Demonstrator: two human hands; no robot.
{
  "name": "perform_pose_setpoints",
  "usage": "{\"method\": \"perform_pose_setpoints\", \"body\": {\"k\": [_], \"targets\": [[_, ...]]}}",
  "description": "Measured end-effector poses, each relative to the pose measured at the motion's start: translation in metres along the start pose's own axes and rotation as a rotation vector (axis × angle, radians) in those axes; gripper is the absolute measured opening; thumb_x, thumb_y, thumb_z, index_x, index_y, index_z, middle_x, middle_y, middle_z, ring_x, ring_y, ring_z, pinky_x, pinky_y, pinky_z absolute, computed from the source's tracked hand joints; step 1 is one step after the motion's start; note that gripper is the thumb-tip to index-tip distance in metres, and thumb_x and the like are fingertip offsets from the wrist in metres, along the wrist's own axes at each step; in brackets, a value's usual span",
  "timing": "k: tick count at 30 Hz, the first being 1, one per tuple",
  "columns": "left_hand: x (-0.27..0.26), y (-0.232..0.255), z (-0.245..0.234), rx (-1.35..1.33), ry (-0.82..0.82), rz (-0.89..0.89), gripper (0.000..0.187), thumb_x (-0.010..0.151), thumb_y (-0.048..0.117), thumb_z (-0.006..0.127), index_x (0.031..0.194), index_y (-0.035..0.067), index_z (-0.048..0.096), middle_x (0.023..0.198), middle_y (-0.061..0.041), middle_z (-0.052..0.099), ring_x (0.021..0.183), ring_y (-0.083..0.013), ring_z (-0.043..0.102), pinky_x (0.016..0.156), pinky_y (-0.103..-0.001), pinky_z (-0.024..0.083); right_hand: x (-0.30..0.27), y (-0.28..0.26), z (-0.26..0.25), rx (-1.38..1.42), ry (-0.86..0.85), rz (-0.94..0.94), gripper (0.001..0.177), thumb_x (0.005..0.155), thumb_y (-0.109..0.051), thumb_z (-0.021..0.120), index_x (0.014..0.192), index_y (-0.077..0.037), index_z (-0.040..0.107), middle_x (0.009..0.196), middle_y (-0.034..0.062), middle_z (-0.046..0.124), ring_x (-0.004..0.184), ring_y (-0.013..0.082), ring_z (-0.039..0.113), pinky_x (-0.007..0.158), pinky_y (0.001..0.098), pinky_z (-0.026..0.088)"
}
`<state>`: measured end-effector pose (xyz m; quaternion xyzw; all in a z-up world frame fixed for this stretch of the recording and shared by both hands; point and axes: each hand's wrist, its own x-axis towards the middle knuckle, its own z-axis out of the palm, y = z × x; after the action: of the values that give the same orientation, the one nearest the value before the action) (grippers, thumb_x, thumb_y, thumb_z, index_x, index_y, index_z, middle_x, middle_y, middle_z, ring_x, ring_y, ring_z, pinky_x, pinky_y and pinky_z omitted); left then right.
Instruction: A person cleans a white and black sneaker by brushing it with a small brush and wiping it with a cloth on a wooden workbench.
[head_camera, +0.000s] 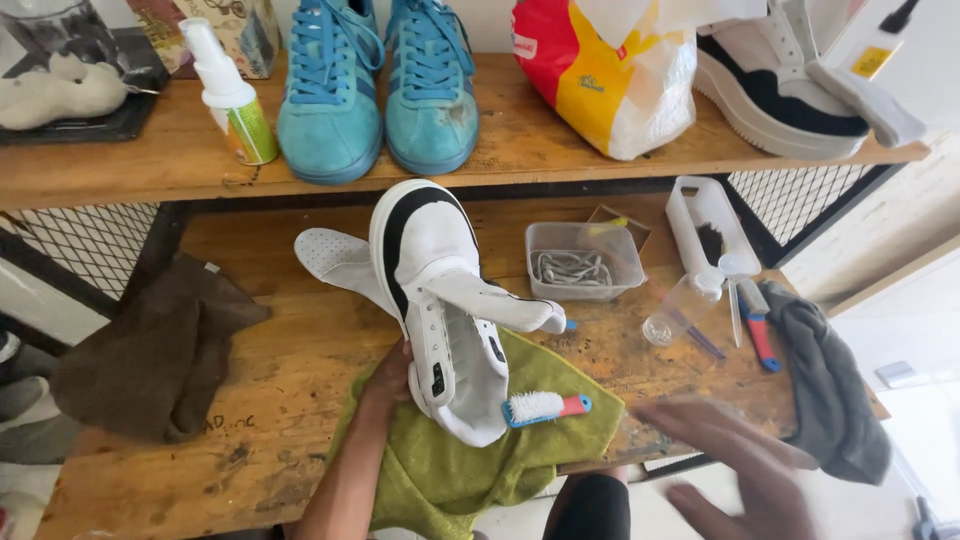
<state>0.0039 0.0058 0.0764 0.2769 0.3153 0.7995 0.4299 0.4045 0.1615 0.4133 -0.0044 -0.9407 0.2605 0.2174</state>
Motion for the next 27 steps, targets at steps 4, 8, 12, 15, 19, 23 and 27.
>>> {"method": "perform_pose_setpoints", "body": {"k": [4, 8, 12, 15, 19, 23, 27], "targets": [[-0.011, 0.035, 0.022, -0.035, 0.013, 0.048, 0.073, 0.089, 0.049, 0.074, 0.144, 0.005, 0.051, 0.129, -0.014, 0.067, 0.117, -0.0277, 0.064, 0.097, -0.047, 0.055, 0.062, 0.104, 0.118, -0.032, -0.359, 0.26, 0.075, 0.082, -0.024, 0.082, 0.15, -0.028, 0.049, 0.151, 0.005, 0.056, 0.126, 0.0277, 0.064, 0.103, 0.0452, 0.052], [-0.02, 0.054, 0.053, 0.013, 0.298, -0.101, 0.078, 0.086, 0.047, 0.057, 0.153, 0.01, 0.045, 0.152, -0.016, 0.054, 0.141, -0.0334, 0.048, 0.122, -0.049, 0.035, 0.052, 0.134, 0.161, 0.005, -0.197, -0.08, 0.082, 0.046, 0.013, 0.055, 0.124, -0.008, 0.07, 0.126, 0.011, 0.07, 0.118, 0.0329, 0.064, 0.098, 0.0424, 0.054], [-0.016, 0.051, 0.053, 0.193, 0.447, -0.239, 0.089, 0.08, 0.066, 0.046, 0.147, 0.007, 0.052, 0.146, -0.019, 0.06, 0.134, -0.0336, 0.055, 0.115, -0.049, 0.044, 0.051, 0.125, 0.153, -0.024, -0.277, 0.077, 0.068, 0.071, 0.008, 0.05, 0.134, -0.013, 0.061, 0.118, 0.0072, 0.058, 0.103, 0.0287, 0.067, 0.091, 0.0447, 0.058], [-0.018, 0.058, 0.057, 0.39, 0.513, -0.329, 0.094, 0.08, 0.075, 0.033, 0.144, 0.008, 0.054, 0.143, -0.019, 0.062, 0.131, -0.0322, 0.058, 0.112, -0.047, 0.047, 0.046, 0.127, 0.144, 0.008, -0.34, 0.15, 0.063, 0.09, 0.002, 0.054, 0.15, -0.016, 0.051, 0.11, 0.0053, 0.054, 0.088, 0.0256, 0.068, 0.08, 0.0411, 0.057], [-0.026, 0.057, 0.046, 0.442, 0.413, -0.238, 0.114, 0.063, 0.083, 0.042, 0.15, 0.009, 0.043, 0.15, -0.017, 0.055, 0.136, -0.0307, 0.053, 0.114, -0.047, 0.045, 0.041, 0.111, 0.124, 0.022, -0.217, 0.122, 0.039, 0.086, -0.039, 0.08, 0.118, -0.018, 0.071, 0.072, -0.0009, 0.071, 0.056, 0.0154, 0.064, 0.054, 0.0312, 0.051], [-0.02, 0.049, 0.04, 0.465, 0.335, -0.146, 0.132, 0.051, 0.089, 0.049, 0.155, 0.01, 0.034, 0.155, -0.016, 0.05, 0.141, -0.0296, 0.049, 0.116, -0.046, 0.043, 0.061, 0.06, 0.094, -0.008, -0.427, 0.34, 0.034, 0.089, -0.05, 0.075, 0.108, -0.024, 0.063, 0.08, -0.0017, 0.079, 0.06, 0.0201, 0.07, 0.058, 0.0354, 0.054], [-0.013, 0.047, 0.047, 0.326, 0.098, 0.055, 0.132, 0.053, 0.083, 0.07, 0.156, 0.009, 0.031, 0.151, -0.013, 0.052, 0.137, -0.0263, 0.051, 0.112, -0.045, 0.047, 0.077, 0.032, 0.084, 0.011, -0.223, 0.053, 0.022, 0.089, -0.033, 0.077, 0.102, -0.016, 0.071, 0.101, -0.0009, 0.066, 0.068, 0.0178, 0.071, 0.059, 0.0326, 0.058]]}}
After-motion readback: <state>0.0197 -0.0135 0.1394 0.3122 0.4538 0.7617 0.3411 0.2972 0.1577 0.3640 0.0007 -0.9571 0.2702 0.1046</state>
